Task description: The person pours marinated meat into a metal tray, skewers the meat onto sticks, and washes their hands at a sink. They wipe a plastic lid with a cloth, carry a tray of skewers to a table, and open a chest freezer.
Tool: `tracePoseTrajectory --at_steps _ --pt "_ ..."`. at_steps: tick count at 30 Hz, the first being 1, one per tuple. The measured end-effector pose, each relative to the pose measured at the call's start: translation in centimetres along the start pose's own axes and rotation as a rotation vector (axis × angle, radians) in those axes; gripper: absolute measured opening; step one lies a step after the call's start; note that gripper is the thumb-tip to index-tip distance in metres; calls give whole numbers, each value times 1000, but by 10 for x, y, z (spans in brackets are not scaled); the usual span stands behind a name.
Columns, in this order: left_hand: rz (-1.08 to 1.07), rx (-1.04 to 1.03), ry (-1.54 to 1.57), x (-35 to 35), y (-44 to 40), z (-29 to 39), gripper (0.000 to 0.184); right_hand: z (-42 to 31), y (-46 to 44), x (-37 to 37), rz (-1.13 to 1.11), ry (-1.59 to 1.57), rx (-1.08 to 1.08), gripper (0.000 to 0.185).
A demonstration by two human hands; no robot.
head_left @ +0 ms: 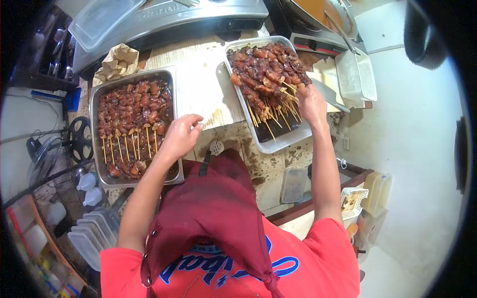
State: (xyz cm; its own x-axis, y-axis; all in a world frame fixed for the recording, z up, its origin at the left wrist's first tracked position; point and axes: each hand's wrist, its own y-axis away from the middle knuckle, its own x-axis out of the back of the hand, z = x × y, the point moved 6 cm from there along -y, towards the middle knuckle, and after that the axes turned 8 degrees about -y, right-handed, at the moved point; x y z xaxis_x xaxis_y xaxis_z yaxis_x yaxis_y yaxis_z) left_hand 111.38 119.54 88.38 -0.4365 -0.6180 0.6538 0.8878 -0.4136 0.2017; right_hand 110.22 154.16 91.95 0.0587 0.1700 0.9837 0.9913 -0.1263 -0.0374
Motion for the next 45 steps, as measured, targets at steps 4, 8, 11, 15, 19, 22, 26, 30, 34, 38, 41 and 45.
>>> tracePoseTrajectory --at_steps 4,8,11,15,19,22,26,30,34,38,41,45 --pt "-24 -30 -26 -8 2 -2 23 2 10 -7 -143 -37 -66 10" --pt "-53 -36 -32 -6 9 -12 23 0 14 -17 43 -21 62 8" --pt "-86 -53 0 -3 15 -19 24 -6 17 -3 9 -130 86 11" --pt "-252 21 214 -1 19 -24 25 -18 39 23 -98 -224 -72 20" --pt "-413 -145 362 -10 30 -7 27 -74 93 6 -113 -740 -384 20" --pt "-488 -181 464 -7 48 -4 32 -174 116 -28 -146 -1268 -646 15" --pt "-246 40 942 13 80 -65 29 -294 118 -89 -195 -1657 -558 13" --pt "-131 292 1025 43 120 -142 20 -365 130 -137 -405 -1744 -660 16" --pt "-112 525 1021 40 137 -182 18 -392 145 -179 -446 -1694 -670 16" --pt "-62 530 917 35 140 -201 12 -388 142 -183 -487 -1266 -455 20" --pt "24 454 835 41 137 -210 7 -376 138 -183 -430 -1392 -567 20" --pt "36 443 748 55 136 -224 5 -353 139 -149 -264 -1121 -501 21"
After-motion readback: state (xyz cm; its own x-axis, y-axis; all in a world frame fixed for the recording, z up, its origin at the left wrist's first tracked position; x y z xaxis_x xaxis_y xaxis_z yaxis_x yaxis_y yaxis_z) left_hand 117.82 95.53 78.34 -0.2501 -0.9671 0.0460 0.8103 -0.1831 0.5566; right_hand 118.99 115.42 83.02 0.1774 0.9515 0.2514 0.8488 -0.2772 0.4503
